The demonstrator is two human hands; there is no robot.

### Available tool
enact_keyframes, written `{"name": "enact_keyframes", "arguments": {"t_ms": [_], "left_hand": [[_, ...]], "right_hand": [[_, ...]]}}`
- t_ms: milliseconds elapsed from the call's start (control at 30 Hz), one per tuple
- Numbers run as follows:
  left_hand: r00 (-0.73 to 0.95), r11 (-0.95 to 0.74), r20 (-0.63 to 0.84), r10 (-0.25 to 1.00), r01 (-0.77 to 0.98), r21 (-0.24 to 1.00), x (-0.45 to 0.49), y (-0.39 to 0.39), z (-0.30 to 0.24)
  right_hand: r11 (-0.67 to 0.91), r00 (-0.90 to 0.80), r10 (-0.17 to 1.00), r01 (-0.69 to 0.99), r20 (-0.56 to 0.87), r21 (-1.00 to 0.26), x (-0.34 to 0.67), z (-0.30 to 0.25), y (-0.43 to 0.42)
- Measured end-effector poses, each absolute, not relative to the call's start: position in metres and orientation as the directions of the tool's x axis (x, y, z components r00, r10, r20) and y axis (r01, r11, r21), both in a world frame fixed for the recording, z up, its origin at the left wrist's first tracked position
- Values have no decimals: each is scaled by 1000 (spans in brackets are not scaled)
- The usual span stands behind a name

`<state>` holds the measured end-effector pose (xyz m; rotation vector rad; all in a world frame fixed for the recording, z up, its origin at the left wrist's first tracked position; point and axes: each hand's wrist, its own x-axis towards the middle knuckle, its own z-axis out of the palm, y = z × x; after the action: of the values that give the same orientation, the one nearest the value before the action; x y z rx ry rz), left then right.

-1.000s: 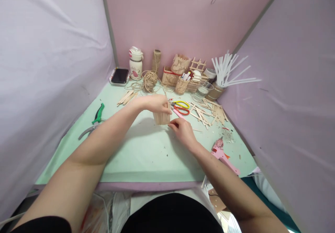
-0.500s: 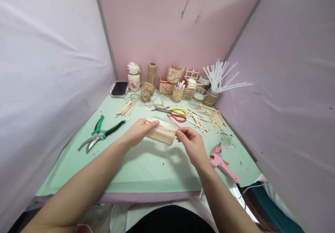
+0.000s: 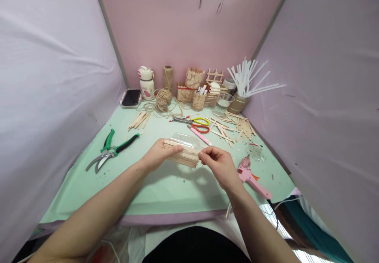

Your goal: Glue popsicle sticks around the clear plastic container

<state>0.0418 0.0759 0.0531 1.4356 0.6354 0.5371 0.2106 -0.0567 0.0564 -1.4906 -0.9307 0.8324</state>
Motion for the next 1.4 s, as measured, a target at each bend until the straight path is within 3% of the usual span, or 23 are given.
{"name": "enact_keyframes", "arguments": {"t_ms": [300,533,833,1000,1100,1233,1400], "left_hand": [[617,-148,72,784,73,986,44,66,54],[608,-254,186,772,27,967,43,56,54],[573,-349,291,766,-8,937,44,47,53],[257,-222,214,943,3,975,41,58,57],[139,-112,127,982,-111,987,39,74,55],[139,111,-71,988,-310,944,38,89,52],[155,211,-163,974,-373,903,40,88,55]], "right_hand": [[82,520,848,60,101,-995,207,55,-55],[123,518,820,256,243,-959,202,52,-56],[118,519,804,339,290,-933,203,52,-52],[35,496,820,457,287,-889,213,57,-54],[-42,415,872,591,259,-805,227,64,-58],[-210,359,916,810,181,-548,266,80,-44],[-312,364,927,880,88,-358,341,95,21]]}}
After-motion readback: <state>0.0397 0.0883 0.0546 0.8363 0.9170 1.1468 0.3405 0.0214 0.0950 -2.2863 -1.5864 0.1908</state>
